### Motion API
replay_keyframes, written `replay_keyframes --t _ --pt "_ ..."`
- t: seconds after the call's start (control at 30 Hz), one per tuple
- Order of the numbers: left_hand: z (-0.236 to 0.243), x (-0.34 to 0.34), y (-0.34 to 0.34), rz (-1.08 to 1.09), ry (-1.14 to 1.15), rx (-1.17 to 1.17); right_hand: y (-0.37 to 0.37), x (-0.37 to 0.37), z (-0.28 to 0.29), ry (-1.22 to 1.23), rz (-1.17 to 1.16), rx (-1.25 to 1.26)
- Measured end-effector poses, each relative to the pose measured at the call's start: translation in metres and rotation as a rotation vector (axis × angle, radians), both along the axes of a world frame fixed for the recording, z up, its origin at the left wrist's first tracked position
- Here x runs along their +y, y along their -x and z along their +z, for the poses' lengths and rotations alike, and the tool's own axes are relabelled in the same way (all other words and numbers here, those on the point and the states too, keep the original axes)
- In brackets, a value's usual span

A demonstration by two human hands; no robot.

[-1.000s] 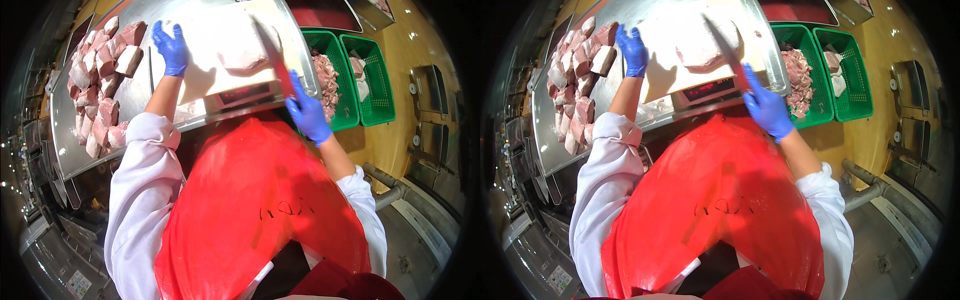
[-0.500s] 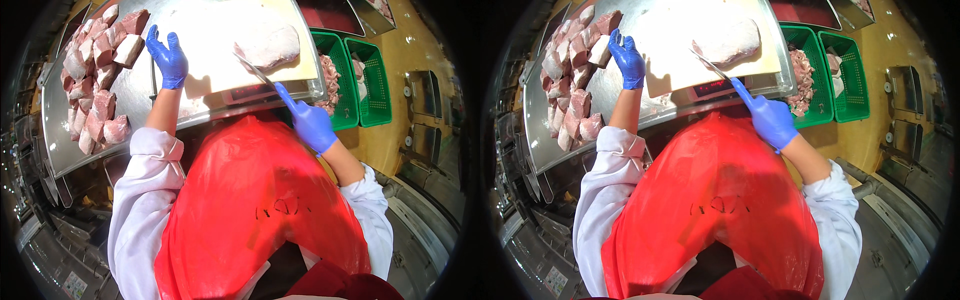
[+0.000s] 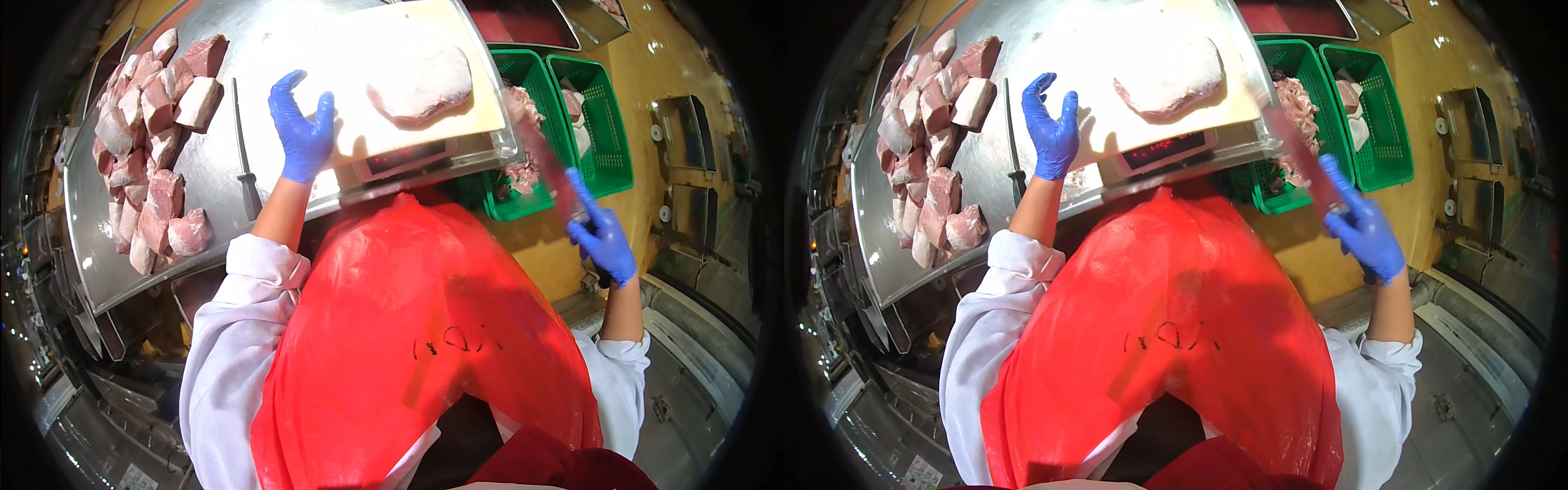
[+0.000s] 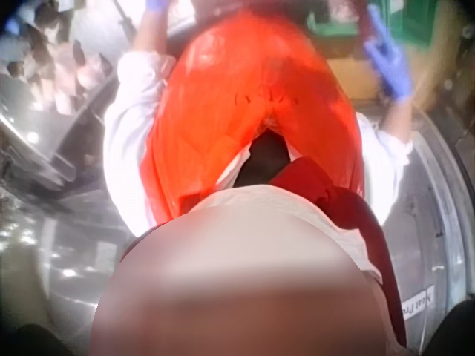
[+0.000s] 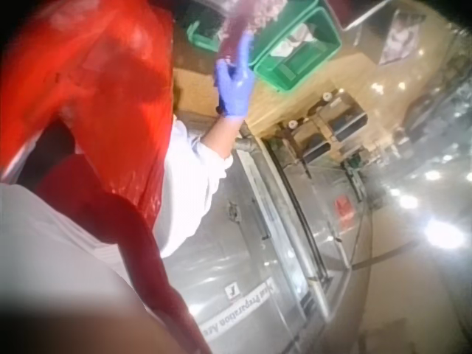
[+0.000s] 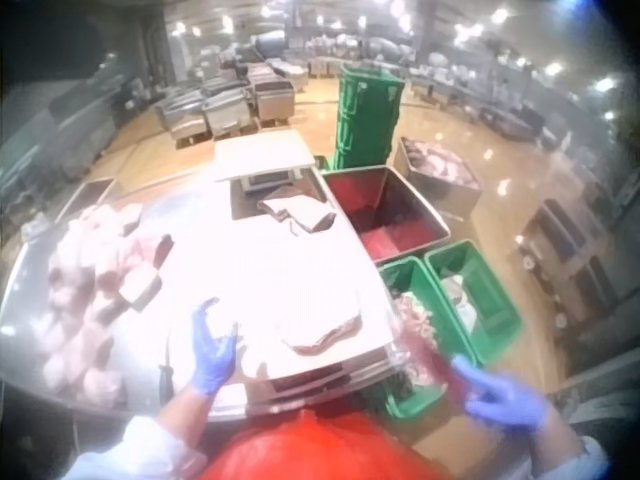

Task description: The person cuts large pieces of raw meat on a cutting board using a knife, separating fat and trimming edges. The trimmed pieces are placed into green baskets while larger portions remain on the board.

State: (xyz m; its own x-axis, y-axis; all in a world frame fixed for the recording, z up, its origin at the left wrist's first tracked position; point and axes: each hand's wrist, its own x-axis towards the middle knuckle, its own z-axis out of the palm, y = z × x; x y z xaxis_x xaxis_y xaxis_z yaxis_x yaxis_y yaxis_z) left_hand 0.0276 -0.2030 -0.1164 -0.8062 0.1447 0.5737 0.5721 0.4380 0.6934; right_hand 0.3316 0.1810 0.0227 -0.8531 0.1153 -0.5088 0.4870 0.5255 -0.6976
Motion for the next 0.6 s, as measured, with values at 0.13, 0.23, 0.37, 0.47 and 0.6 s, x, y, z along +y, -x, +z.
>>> replay_keyframes --t 0.13,0.23,0.37,0.47,0.6 --pt "-0.004 0.006 0.010 -0.004 0.004 -0.029 -0.009 0.014 -0.030 -0.098 -0.392 0.411" --pt "0.005 0.027 0.014 -0.062 0.047 -0.018 -0.019 0.043 -0.143 -0.649 -0.223 0.320" --pt "0.031 0.084 0.008 -0.284 0.425 0.139 -0.078 0.070 -0.233 -0.803 -0.092 -0.124" --pt "0.055 0.132 0.001 -0.370 0.871 0.058 -0.083 0.076 -0.238 -0.747 -0.273 0.202" --pt "0.034 0.158 0.038 -0.351 0.768 -0.180 -0.082 0.073 -0.237 -0.518 -0.389 0.238"
